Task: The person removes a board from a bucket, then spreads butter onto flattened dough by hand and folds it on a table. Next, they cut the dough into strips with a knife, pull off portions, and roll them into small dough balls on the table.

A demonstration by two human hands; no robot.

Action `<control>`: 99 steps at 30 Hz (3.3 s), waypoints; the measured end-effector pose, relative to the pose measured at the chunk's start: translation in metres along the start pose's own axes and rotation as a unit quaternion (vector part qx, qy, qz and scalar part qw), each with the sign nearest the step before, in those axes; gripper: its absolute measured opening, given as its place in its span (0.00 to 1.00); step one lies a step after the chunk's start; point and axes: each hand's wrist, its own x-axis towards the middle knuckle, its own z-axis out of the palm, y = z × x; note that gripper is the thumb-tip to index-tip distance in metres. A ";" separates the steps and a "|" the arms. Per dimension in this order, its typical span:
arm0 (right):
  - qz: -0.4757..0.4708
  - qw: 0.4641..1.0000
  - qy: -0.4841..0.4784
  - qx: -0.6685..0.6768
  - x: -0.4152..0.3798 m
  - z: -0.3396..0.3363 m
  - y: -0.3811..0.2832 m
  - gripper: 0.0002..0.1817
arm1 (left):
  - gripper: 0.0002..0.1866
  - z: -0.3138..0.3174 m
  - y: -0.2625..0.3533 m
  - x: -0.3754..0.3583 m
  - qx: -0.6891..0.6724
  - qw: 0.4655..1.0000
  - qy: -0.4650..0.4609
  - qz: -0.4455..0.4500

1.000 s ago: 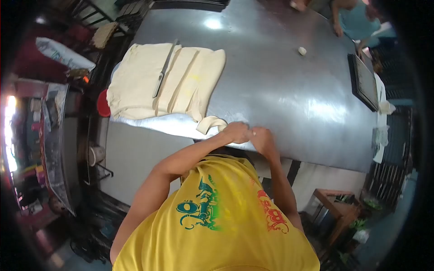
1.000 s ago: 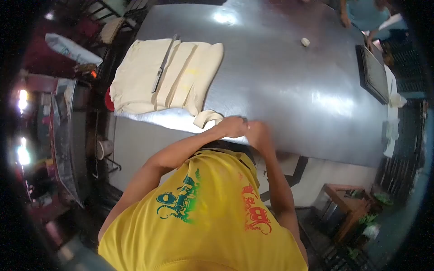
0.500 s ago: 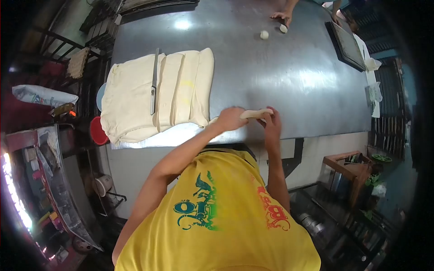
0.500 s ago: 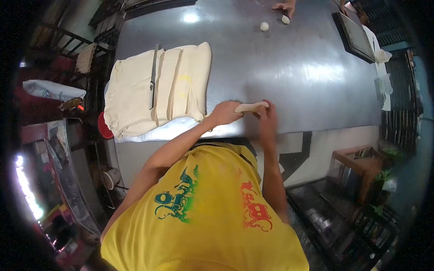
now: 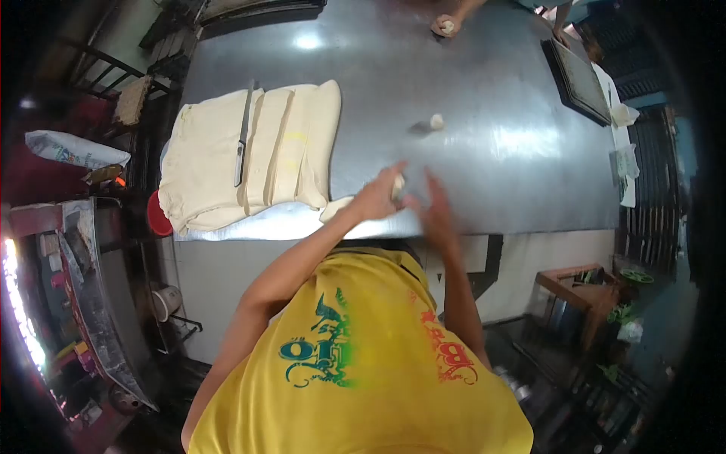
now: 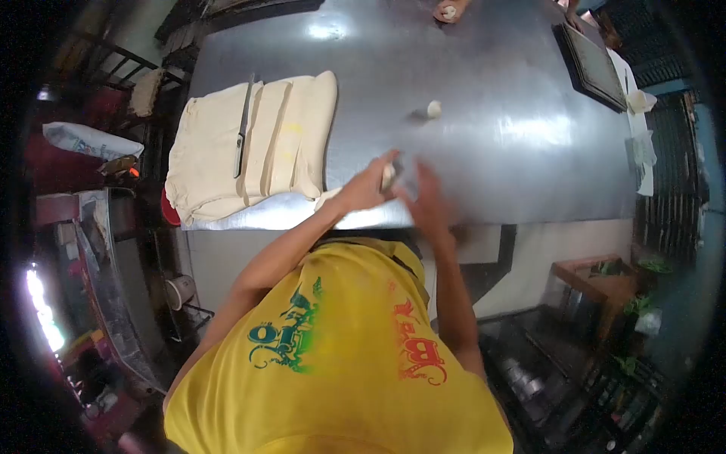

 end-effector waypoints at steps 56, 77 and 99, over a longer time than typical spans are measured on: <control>0.268 0.911 -0.290 0.120 -0.013 -0.035 0.051 0.17 | 0.27 0.073 0.008 0.015 0.300 0.932 -0.177 -0.101; 0.175 0.957 -0.232 -0.004 0.025 -0.009 0.047 0.25 | 0.12 0.055 0.039 0.010 0.197 0.975 -0.022 -0.100; -0.226 0.956 -0.079 -0.171 0.247 0.334 -0.104 0.27 | 0.31 -0.329 -0.162 -0.169 0.422 0.802 0.370 -0.203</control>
